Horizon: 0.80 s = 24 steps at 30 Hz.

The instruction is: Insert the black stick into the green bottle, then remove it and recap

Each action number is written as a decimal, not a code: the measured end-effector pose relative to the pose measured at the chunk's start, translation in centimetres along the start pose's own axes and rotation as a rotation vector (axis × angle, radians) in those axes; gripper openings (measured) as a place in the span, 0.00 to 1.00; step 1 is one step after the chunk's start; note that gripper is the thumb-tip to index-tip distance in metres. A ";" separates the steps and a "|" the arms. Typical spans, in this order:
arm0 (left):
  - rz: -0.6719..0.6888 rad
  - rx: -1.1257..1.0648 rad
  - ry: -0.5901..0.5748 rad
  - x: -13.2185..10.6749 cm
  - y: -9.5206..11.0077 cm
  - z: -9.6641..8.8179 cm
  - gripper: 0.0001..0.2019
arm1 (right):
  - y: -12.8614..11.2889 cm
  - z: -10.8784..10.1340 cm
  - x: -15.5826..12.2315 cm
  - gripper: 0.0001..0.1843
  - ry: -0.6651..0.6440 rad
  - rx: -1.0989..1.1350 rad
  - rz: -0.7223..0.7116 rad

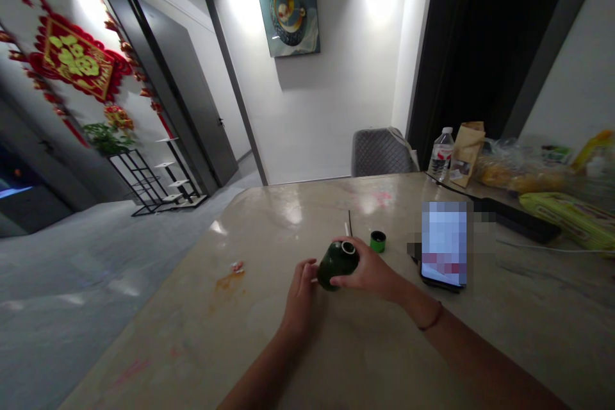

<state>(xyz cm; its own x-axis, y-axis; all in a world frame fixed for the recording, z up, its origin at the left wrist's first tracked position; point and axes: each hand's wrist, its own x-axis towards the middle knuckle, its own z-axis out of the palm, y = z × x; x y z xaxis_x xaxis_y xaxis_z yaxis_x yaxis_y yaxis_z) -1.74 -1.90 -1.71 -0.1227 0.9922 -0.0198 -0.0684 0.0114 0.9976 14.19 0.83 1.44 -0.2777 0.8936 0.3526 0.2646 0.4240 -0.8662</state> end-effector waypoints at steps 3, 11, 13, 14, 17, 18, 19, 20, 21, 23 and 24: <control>0.132 0.281 0.145 0.3 -0.4 -0.7 0.17 | 1.2 0.1 0.2 0.39 0.055 0.006 0.014; 0.213 0.451 -0.072 -0.2 -0.7 -0.5 0.18 | 2.5 0.6 0.1 0.40 0.058 0.066 0.065; 0.218 0.454 -0.122 -0.3 -0.4 -0.4 0.17 | 3.0 1.0 0.1 0.38 0.053 0.101 0.082; 0.219 0.463 -0.133 -0.4 -0.3 -0.4 0.17 | 3.2 1.2 0.0 0.37 0.046 0.124 0.083; 0.215 0.489 -0.120 -0.4 0.0 -0.4 0.16 | 3.9 1.6 -0.2 0.35 0.042 0.195 0.075; 0.214 0.488 -0.116 -0.4 0.1 -0.4 0.16 | 4.0 1.7 -0.3 0.35 0.046 0.210 0.076; 0.215 0.484 -0.116 -0.4 0.0 -0.3 0.16 | 4.1 1.6 -0.4 0.35 0.043 0.220 0.076; 0.217 0.481 -0.118 -0.4 0.0 -0.3 0.16 | 4.1 1.5 -0.5 0.36 0.034 0.230 0.076; 0.217 0.479 -0.118 -0.4 0.0 -0.3 0.16 | 4.1 1.3 -0.5 0.35 0.028 0.250 0.077; 0.217 0.478 -0.118 -0.4 -0.2 -0.3 0.16 | 4.3 0.7 -0.6 0.30 0.061 0.332 0.074; 0.217 0.480 -0.117 -0.3 -0.2 -0.3 0.16 | 4.4 0.4 -0.6 0.26 0.107 0.380 0.074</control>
<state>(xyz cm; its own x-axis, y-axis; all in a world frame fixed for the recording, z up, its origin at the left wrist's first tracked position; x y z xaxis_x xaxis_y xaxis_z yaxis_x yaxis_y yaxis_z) -2.01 -2.29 -1.96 0.0288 0.9850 0.1701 0.4097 -0.1669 0.8968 15.16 2.15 -2.73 -0.1672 0.9386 0.3019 -0.0853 0.2913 -0.9528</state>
